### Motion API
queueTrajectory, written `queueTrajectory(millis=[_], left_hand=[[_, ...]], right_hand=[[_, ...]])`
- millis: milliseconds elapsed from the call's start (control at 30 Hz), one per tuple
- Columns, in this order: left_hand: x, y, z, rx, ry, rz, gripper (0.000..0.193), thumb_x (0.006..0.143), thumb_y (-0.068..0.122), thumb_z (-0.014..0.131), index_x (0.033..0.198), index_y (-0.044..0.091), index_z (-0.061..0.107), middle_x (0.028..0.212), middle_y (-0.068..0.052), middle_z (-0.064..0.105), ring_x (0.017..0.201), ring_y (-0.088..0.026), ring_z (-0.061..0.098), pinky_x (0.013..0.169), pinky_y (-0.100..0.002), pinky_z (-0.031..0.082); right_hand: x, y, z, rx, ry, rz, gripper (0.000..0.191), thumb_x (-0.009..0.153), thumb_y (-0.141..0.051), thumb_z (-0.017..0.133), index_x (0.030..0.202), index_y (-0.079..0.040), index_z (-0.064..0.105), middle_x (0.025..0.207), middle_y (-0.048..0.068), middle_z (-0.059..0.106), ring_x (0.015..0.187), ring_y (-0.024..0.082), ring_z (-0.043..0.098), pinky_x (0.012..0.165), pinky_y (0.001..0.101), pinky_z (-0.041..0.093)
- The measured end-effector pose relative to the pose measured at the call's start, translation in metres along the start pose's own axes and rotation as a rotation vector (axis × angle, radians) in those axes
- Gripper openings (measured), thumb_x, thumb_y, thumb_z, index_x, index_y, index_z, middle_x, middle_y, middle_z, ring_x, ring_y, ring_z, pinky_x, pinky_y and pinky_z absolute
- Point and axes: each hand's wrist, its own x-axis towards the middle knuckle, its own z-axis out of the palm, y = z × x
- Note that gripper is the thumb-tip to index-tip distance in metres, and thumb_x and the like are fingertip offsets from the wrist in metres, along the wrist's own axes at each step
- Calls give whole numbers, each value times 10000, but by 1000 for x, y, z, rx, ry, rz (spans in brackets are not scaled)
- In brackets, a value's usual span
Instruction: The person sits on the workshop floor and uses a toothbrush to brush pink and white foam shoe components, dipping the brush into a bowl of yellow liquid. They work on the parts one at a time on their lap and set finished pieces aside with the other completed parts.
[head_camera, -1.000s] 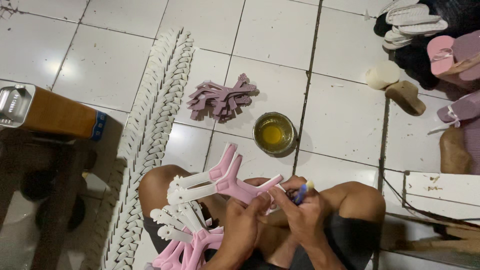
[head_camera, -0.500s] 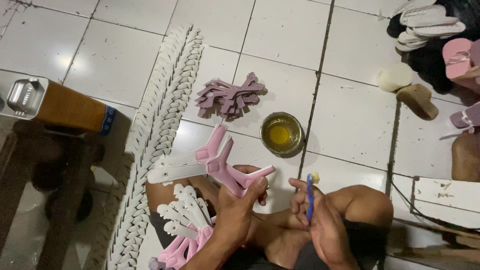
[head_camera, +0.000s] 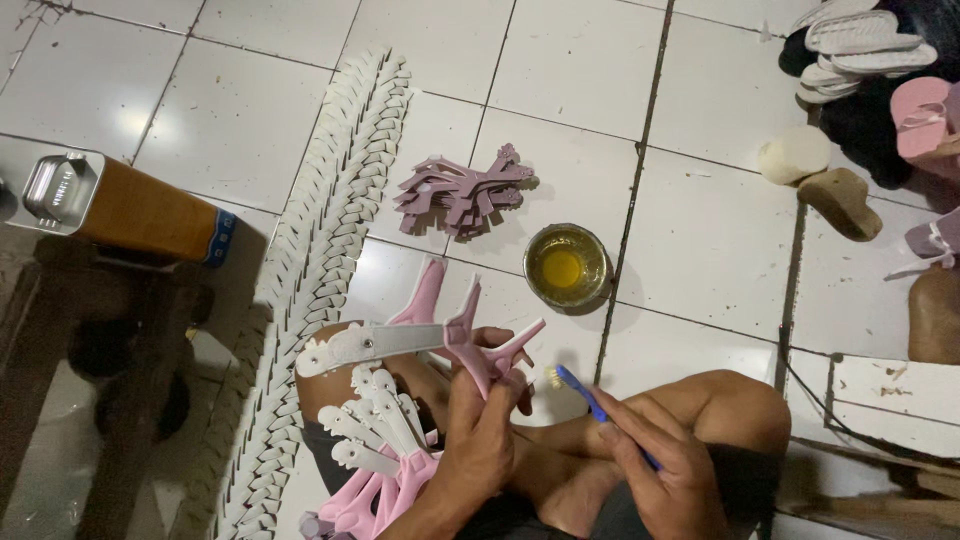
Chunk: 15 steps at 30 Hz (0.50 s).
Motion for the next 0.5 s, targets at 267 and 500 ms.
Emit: queueTrajectory(millis=[267, 500], left_hand=[[-10, -1, 4, 231, -55, 149, 315, 1026, 90, 533, 1301, -32, 440, 1301, -121, 499, 918, -163, 622, 773, -308, 562], [-9, 0, 1, 219, -31, 41, 442, 965, 59, 511, 1385, -7, 392, 1146, -139, 531, 829, -165, 597, 741, -305, 542]], right_hand=[[2, -27, 0, -180, 104, -34, 389, 863, -65, 699, 1250, -104, 727, 837, 40, 717, 705, 130, 720, 615, 253, 558], [-1, -36, -4, -573, 233, -364, 424, 796, -152, 780, 1215, -177, 725, 873, 48, 692, 714, 182, 690, 614, 328, 540]])
